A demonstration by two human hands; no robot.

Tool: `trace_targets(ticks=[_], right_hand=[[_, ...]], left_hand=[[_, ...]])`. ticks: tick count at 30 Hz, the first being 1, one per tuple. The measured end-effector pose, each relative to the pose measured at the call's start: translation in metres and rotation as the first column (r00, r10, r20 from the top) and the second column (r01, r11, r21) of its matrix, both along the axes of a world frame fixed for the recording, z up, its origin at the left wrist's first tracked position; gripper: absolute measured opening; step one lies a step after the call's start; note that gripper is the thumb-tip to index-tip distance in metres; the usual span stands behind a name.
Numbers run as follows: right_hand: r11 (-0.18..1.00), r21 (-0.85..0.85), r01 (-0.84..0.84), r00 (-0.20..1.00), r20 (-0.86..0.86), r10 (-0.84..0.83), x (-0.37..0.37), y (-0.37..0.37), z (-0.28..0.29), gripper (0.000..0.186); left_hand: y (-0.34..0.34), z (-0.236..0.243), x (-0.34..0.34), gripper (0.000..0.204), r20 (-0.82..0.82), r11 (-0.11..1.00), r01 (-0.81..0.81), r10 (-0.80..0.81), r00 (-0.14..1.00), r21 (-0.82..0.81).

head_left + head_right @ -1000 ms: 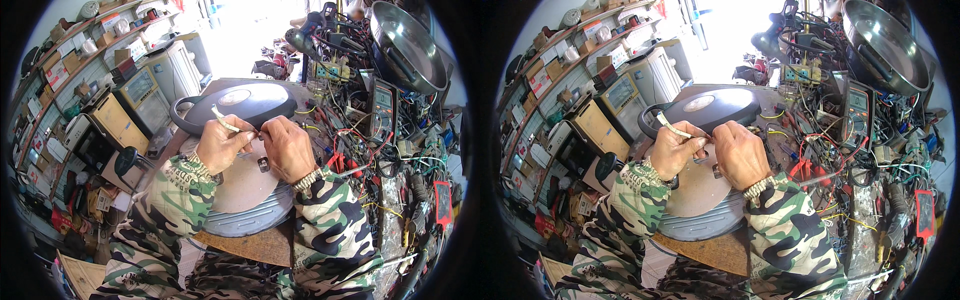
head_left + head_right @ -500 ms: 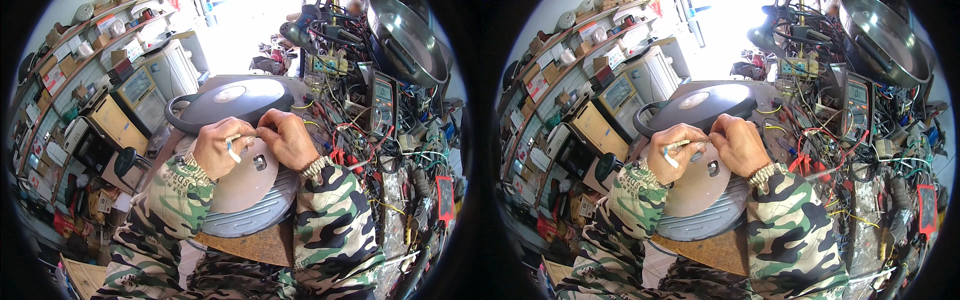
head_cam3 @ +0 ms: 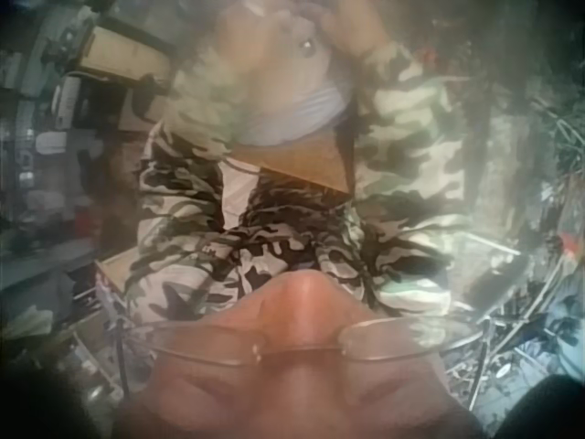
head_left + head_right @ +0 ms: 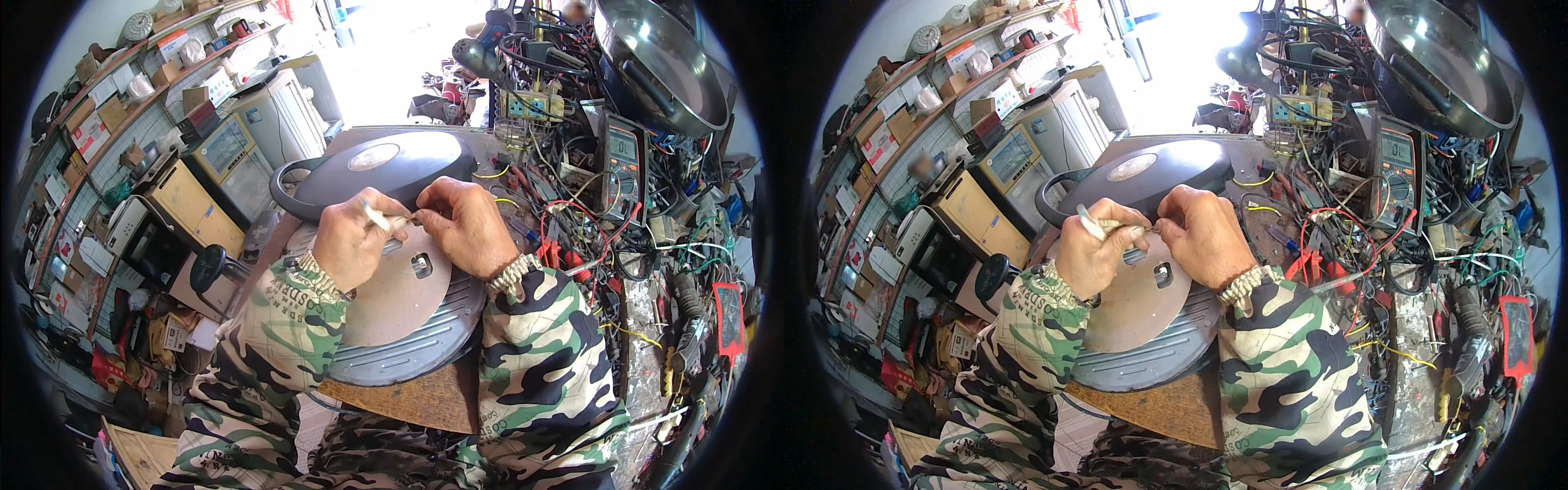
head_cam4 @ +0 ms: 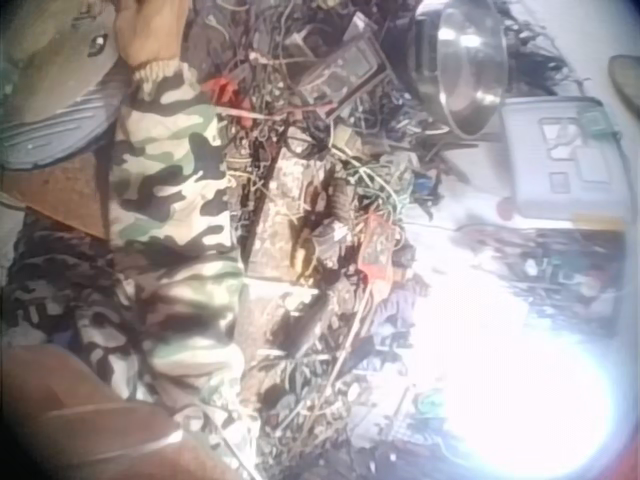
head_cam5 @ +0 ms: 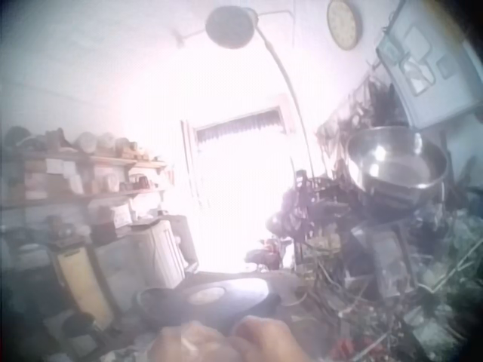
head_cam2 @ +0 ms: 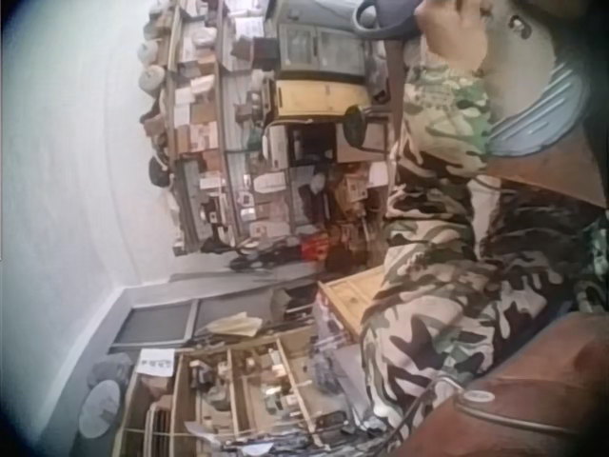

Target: The person works on a small electronic component, stripping wires and connecting them to a device. They use pliers and a screwdriver to manipulate the wires and secure connections on a cluttered workbench.

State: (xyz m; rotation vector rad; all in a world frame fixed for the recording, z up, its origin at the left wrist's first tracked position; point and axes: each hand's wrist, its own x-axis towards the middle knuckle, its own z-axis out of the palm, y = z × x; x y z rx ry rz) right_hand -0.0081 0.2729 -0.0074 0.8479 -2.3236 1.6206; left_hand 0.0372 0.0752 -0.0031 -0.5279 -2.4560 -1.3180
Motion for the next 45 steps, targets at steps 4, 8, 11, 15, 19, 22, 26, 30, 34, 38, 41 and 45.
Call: trace_targets(ticks=[4, 8, 11, 15, 19, 22, 26, 30, 34, 38, 41, 45], right_hand=[[0.992, 0.108, 0.071, 0.965, -0.258, -0.041, 0.007, 0.000, -0.002, 0.019], [0.965, 0.202, 0.169, 0.838, -0.545, -0.033, 0.008, -0.007, -0.017, 0.024], [0.941, 0.227, 0.251, 0.712, -0.702, -0.020, 0.010, -0.007, -0.018, 0.020], [0.928, 0.231, 0.293, 0.628, -0.778, -0.004, 0.009, -0.007, -0.019, 0.016], [0.938, 0.201, 0.282, 0.620, -0.785, -0.018, 0.008, -0.008, -0.019, 0.015], [0.960, 0.142, 0.241, 0.614, -0.789, -0.037, 0.007, -0.010, -0.015, 0.016], [0.973, 0.087, 0.215, 0.637, -0.768, -0.072, 0.005, -0.011, -0.012, 0.019], [0.979, 0.073, 0.188, 0.709, -0.700, -0.084, 0.003, -0.013, -0.017, 0.015], [0.990, 0.093, 0.109, 0.898, -0.436, -0.058, 0.008, -0.010, -0.015, 0.013], [0.997, 0.036, 0.071, 0.965, -0.256, -0.060, 0.004, -0.003, -0.011, 0.010], [1.000, 0.018, 0.025, 0.975, -0.222, -0.020, -0.002, -0.005, -0.014, 0.011], [1.000, -0.006, 0.010, 0.982, -0.191, -0.011, -0.002, 0.004, -0.009, 0.011]], left_hand=[[-0.007, 0.006, -0.007, 0.010, 0.218, 0.964, -0.001, -0.059, 0.974, 0.267], [-0.017, 0.001, -0.007, 0.011, 0.306, 0.896, 0.000, -0.152, 0.940, 0.445], [-0.015, -0.002, -0.009, 0.011, 0.357, 0.826, -0.008, -0.235, 0.904, 0.564], [-0.013, -0.001, -0.010, 0.013, 0.364, 0.773, 0.003, -0.302, 0.881, 0.634], [-0.009, -0.002, -0.011, 0.012, 0.274, 0.871, 0.044, -0.202, 0.940, 0.490], [-0.004, 0.006, -0.005, 0.012, 0.247, 0.942, 0.018, -0.107, 0.963, 0.336], [-0.001, 0.002, -0.003, 0.012, 0.175, 0.936, 0.037, -0.104, 0.979, 0.351], [-0.002, 0.000, -0.003, 0.009, 0.196, 0.952, 0.008, -0.071, 0.978, 0.306], [-0.004, 0.000, -0.002, 0.010, 0.140, 0.978, 0.064, -0.092, 0.986, 0.198], [0.000, 0.001, -0.004, 0.009, 0.076, 0.982, 0.124, -0.136, 0.988, 0.145], [-0.006, -0.008, -0.005, 0.007, 0.079, 0.976, 0.129, -0.145, 0.986, 0.175], [0.001, 0.000, -0.005, 0.009, 0.089, 0.977, 0.161, -0.174, 0.981, 0.137]])
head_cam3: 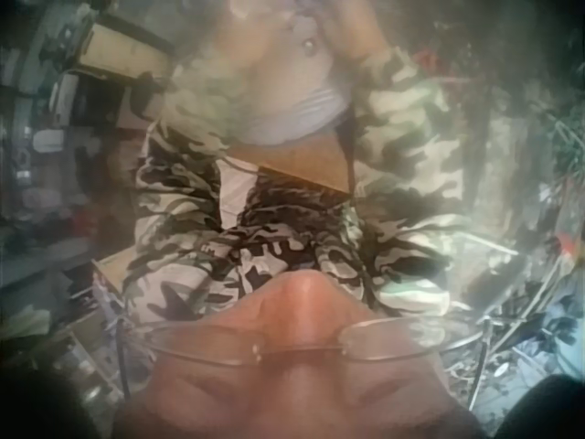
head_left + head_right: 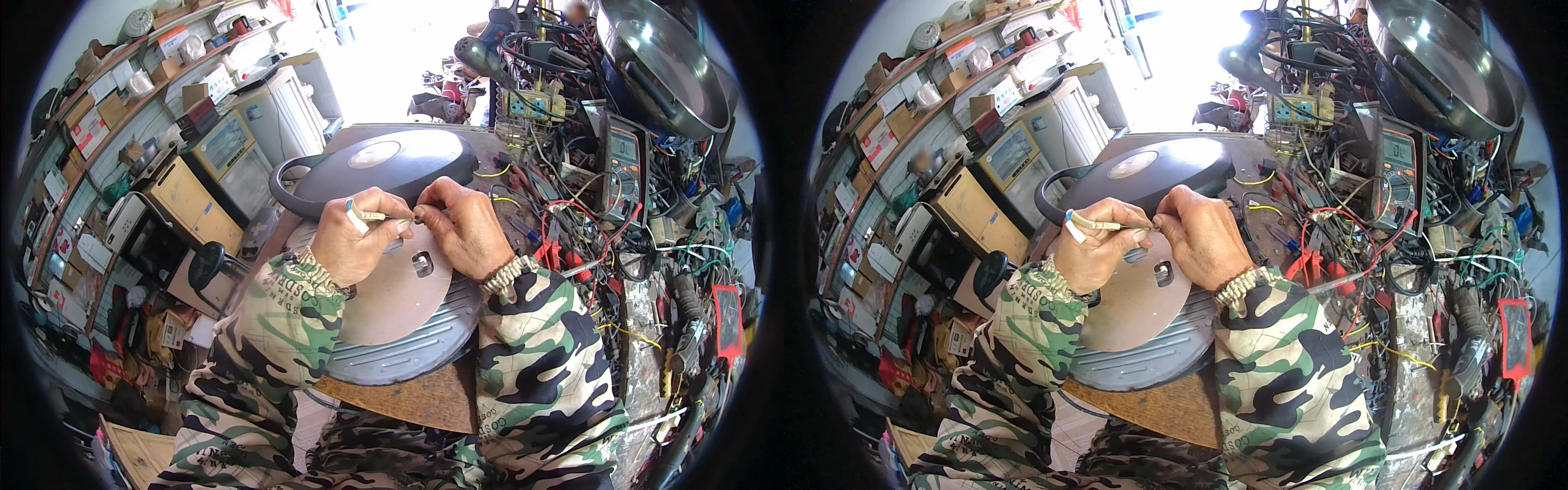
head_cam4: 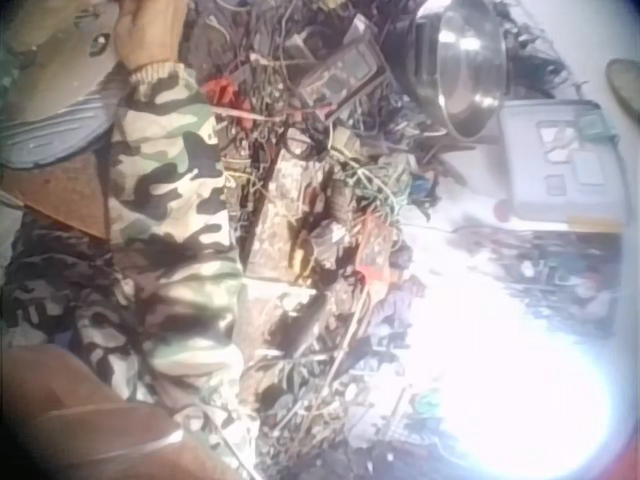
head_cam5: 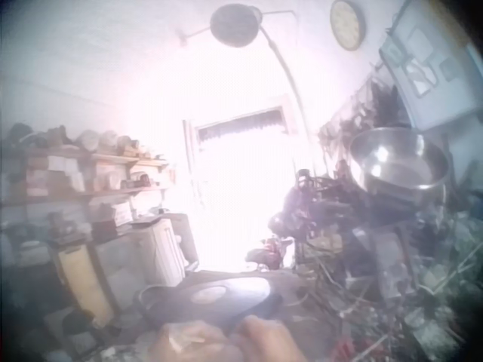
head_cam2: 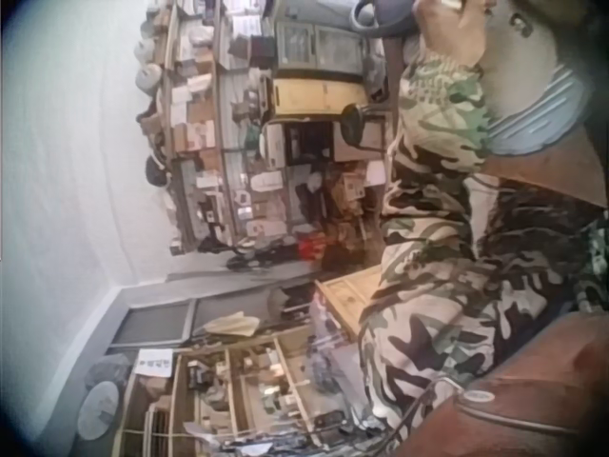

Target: The person works on a small electronic component, stripping wires and connecting them to a device. They use pliers and a screwdriver to manipulate the wires and secure connections on a cluttered workbench.

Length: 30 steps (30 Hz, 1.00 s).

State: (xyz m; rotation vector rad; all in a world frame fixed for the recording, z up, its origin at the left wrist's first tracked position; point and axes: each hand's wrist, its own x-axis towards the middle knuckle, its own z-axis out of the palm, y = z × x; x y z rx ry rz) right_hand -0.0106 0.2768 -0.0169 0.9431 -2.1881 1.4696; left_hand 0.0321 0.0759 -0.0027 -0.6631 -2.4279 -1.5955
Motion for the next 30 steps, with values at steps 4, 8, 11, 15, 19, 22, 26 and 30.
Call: trace_targets(ticks=[4, 8, 11, 15, 19, 22, 26, 30], right_hand=[[0.999, 0.018, -0.028, 0.999, 0.031, 0.028, -0.002, -0.009, -0.007, 0.011], [0.999, 0.031, -0.023, 0.998, 0.059, 0.021, 0.000, -0.004, 0.002, 0.009], [1.000, 0.020, -0.007, 0.999, 0.033, 0.006, -0.001, -0.005, -0.003, 0.009], [0.999, 0.009, -0.041, 0.999, 0.031, 0.041, -0.003, -0.015, -0.010, 0.009], [0.999, 0.039, 0.003, 1.000, 0.022, -0.004, -0.001, -0.001, -0.002, 0.009], [0.999, 0.037, -0.009, 1.000, 0.014, 0.009, 0.000, -0.007, -0.002, 0.009], [0.999, 0.048, -0.008, 1.000, 0.023, 0.007, -0.001, -0.010, -0.003, 0.008], [0.999, 0.050, -0.019, 1.000, 0.018, 0.018, -0.004, -0.006, -0.007, 0.009]], left_hand=[[-0.008, -0.006, 0.002, 0.012, 0.000, 0.999, -0.013, 0.013, 1.000, -0.039], [-0.003, -0.003, -0.002, 0.018, 0.033, 0.994, -0.054, 0.057, 0.998, -0.093], [-0.002, -0.005, -0.002, 0.019, -0.021, 0.988, -0.087, 0.085, 0.996, -0.129], [-0.008, 0.001, 0.007, 0.019, -0.211, 0.925, -0.202, 0.138, 0.968, -0.323], [0.001, 0.005, -0.006, 0.019, -0.480, 0.928, -0.114, -0.076, 0.874, -0.355], [0.002, 0.010, -0.001, 0.018, -0.580, 0.909, -0.154, -0.110, 0.807, -0.387], [0.001, 0.006, 0.001, 0.021, -0.620, 0.883, -0.185, -0.141, 0.772, -0.431], [0.003, 0.002, -0.001, 0.022, -0.601, 0.873, -0.179, -0.150, 0.785, -0.453]])
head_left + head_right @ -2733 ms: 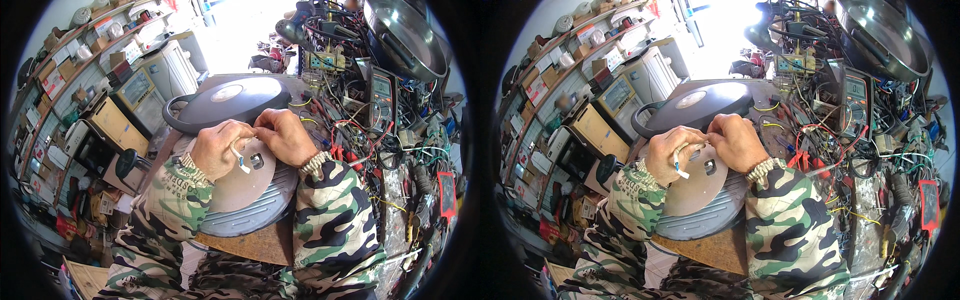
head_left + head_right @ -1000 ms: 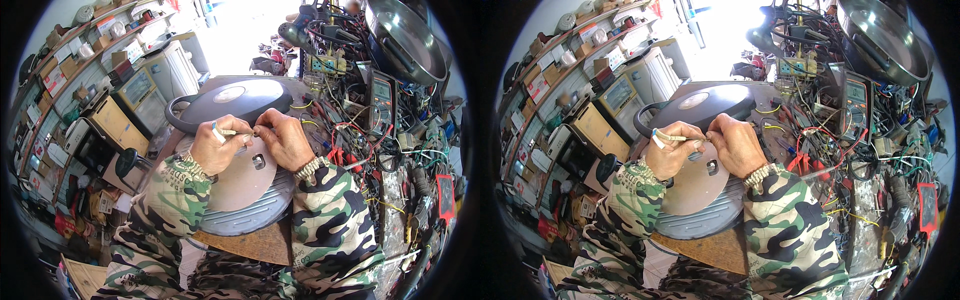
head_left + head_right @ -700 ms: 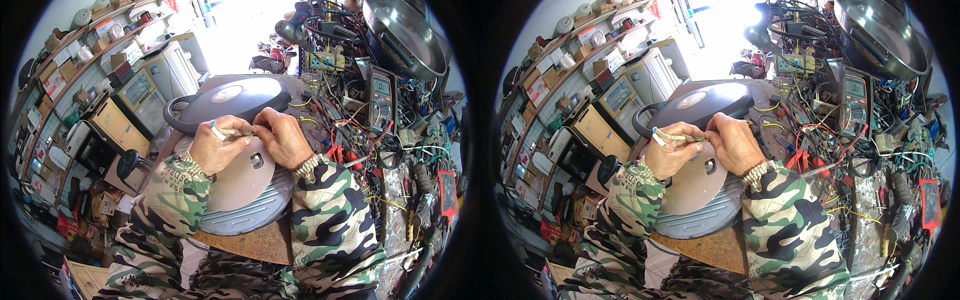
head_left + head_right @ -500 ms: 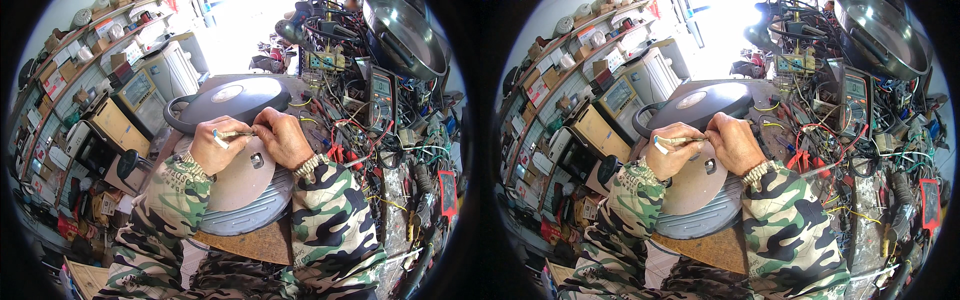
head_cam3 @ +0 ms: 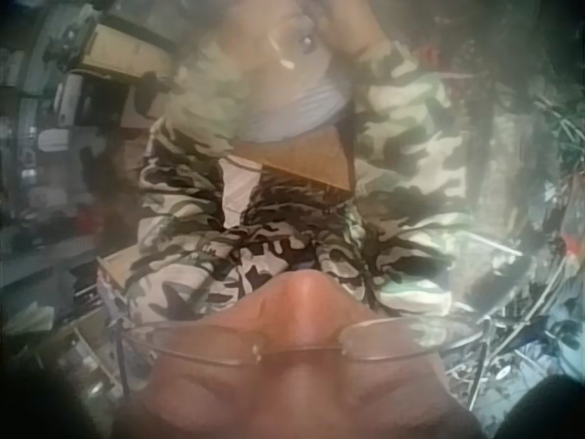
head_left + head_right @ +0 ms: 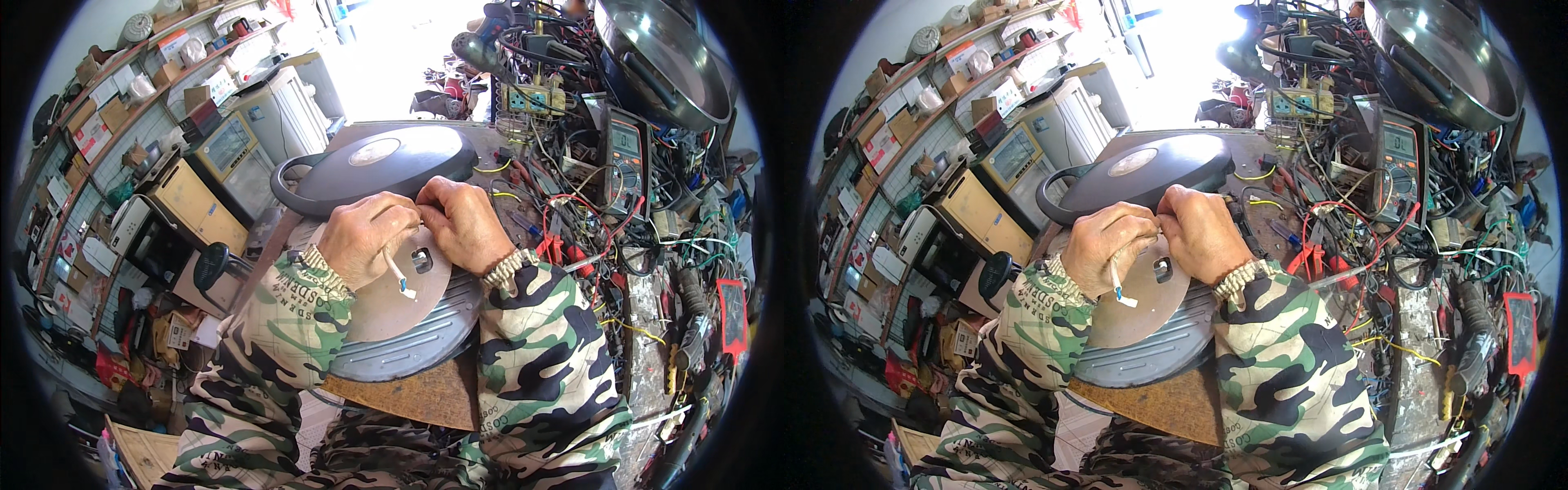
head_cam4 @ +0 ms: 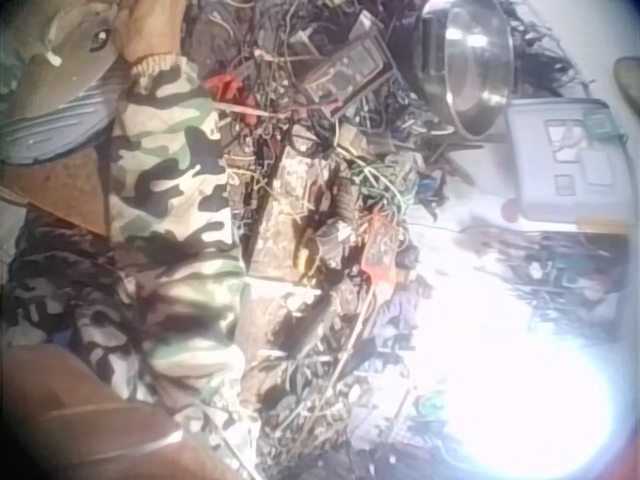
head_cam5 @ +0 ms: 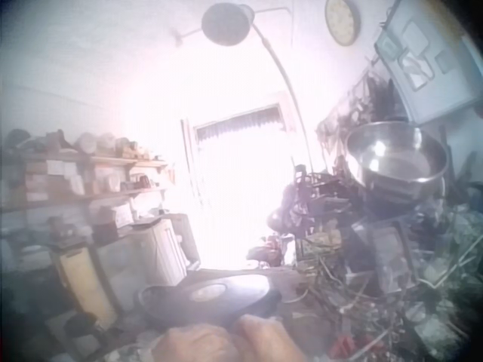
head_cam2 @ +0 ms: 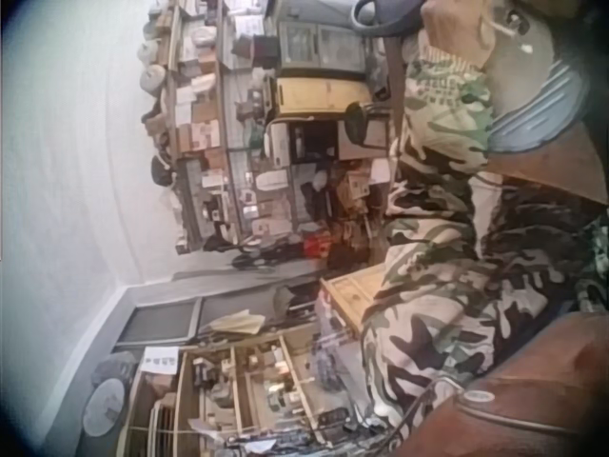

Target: The person works on a small electronic component, stripping wires and connecting them to a device. They use pliers and a screwdriver to manipulate the wires and secure connections on a cluttered workbench.

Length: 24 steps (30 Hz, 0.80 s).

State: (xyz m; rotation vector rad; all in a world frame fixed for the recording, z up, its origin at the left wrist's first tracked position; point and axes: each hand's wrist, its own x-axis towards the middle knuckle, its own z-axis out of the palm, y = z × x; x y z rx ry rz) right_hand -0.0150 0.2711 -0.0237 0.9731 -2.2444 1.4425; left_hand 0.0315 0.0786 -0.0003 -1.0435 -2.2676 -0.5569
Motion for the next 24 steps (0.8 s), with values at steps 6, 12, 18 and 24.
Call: trace_targets(ticks=[6, 12, 18, 24], right_hand=[[0.999, -0.034, -0.039, 0.998, 0.041, 0.041, 0.003, -0.005, 0.006, 0.010], [0.986, -0.157, -0.051, 0.989, 0.130, 0.072, -0.002, 0.000, 0.001, 0.011], [0.999, -0.025, -0.038, 0.985, 0.167, 0.041, 0.015, 0.010, 0.020, 0.026], [0.998, 0.059, 0.018, 0.969, -0.248, -0.003, 0.016, 0.005, 0.006, 0.027]], left_hand=[[-0.005, 0.001, 0.007, 0.014, 0.314, 0.991, -0.066, 0.025, 0.949, 0.120], [-0.014, -0.008, -0.008, 0.014, 0.677, 0.794, -0.135, -0.401, 0.617, 0.593], [-0.016, -0.010, -0.009, 0.019, 0.653, 0.616, -0.273, -0.557, 0.512, 0.739], [-0.015, -0.013, -0.015, 0.021, 0.653, 0.625, -0.265, -0.544, 0.527, 0.735]])
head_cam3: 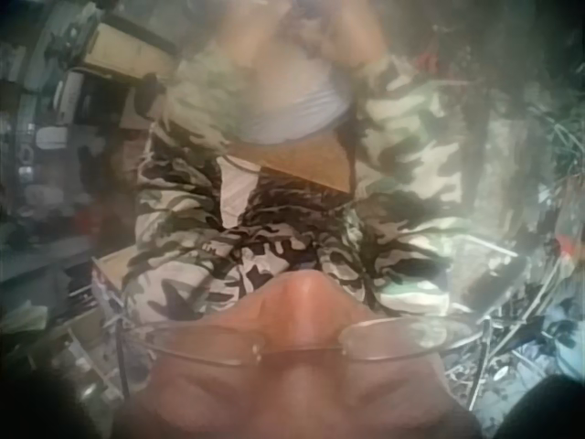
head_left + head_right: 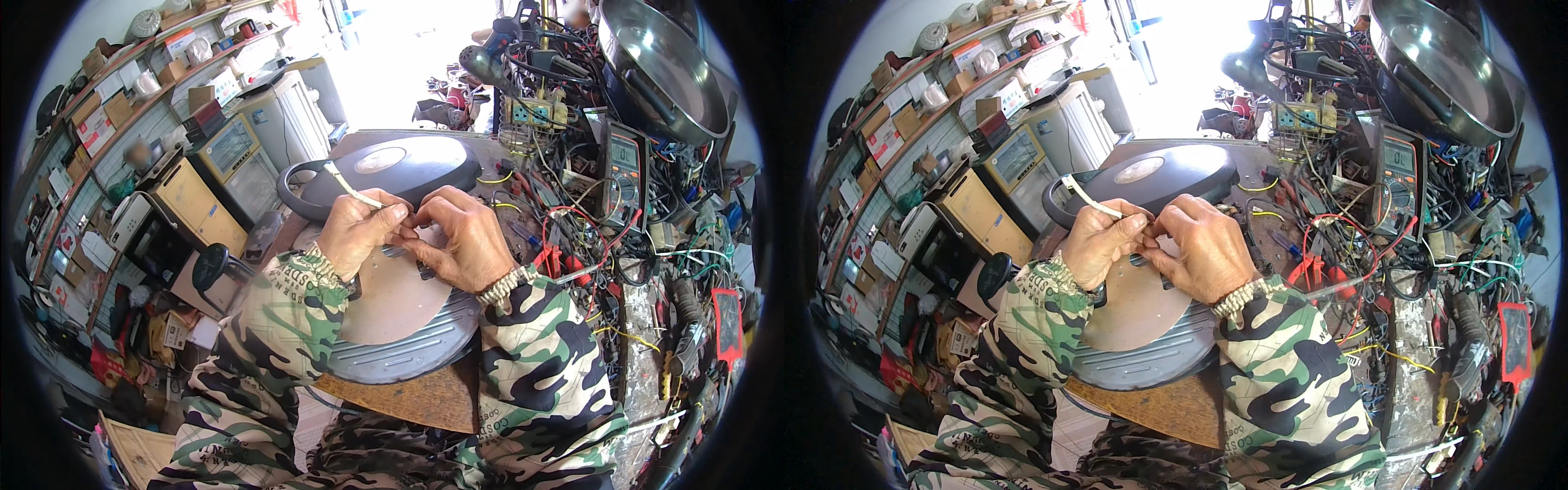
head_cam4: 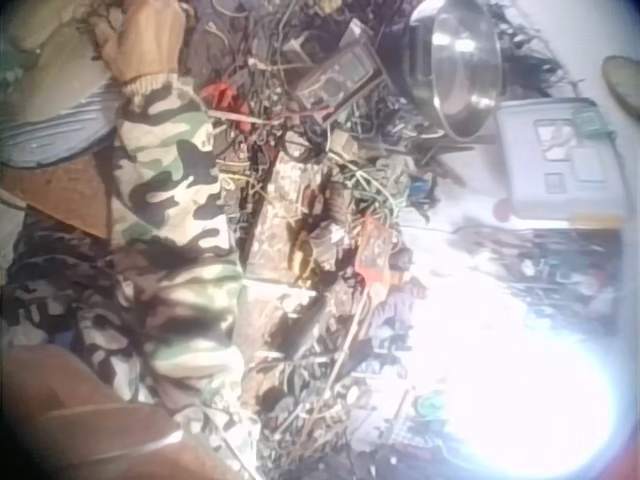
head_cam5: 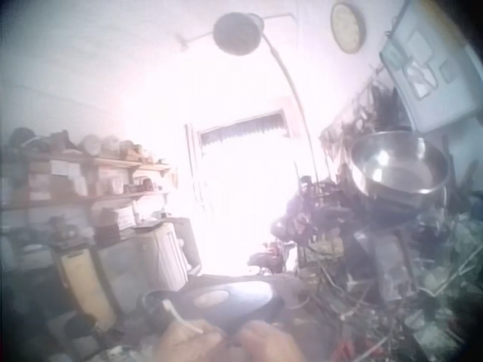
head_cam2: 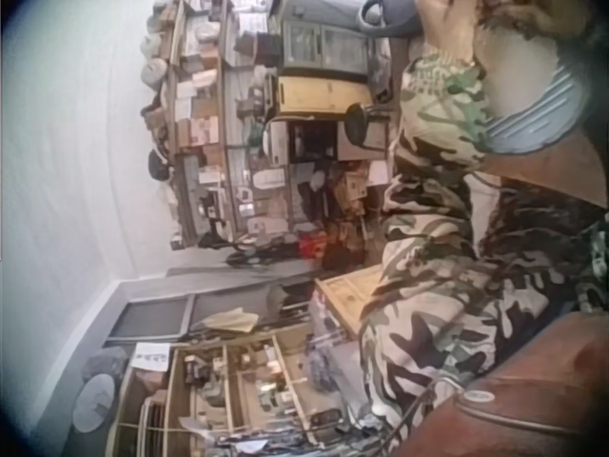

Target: The person works on a small electronic component, stripping wires and connecting them to a device. They use pliers and a screwdriver to manipulate the wires and secure connections on a cluttered workbench.

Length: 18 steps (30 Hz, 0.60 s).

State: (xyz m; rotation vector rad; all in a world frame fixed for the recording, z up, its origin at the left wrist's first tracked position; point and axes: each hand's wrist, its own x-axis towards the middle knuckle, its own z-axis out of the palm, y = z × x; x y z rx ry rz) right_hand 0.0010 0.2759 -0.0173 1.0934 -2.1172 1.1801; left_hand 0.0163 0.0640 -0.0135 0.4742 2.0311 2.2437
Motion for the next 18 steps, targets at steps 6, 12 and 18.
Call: trace_targets(ticks=[6, 12, 18], right_hand=[[0.997, -0.019, -0.080, 0.988, 0.130, 0.082, -0.003, 0.000, 0.001, 0.021], [0.993, -0.085, -0.076, 0.981, 0.171, 0.090, 0.000, -0.011, -0.004, 0.016], [0.995, -0.056, -0.088, 0.977, 0.191, 0.097, -0.004, -0.014, -0.014, 0.011]], left_hand=[[-0.003, -0.001, 0.002, 0.021, -0.003, 0.999, -0.026, 0.026, 1.000, -0.030], [-0.008, 0.002, 0.008, 0.021, 0.008, 0.998, -0.060, 0.060, 0.998, -0.030], [-0.011, -0.006, 0.008, 0.020, 0.022, 0.993, -0.105, 0.106, 0.994, -0.060]])
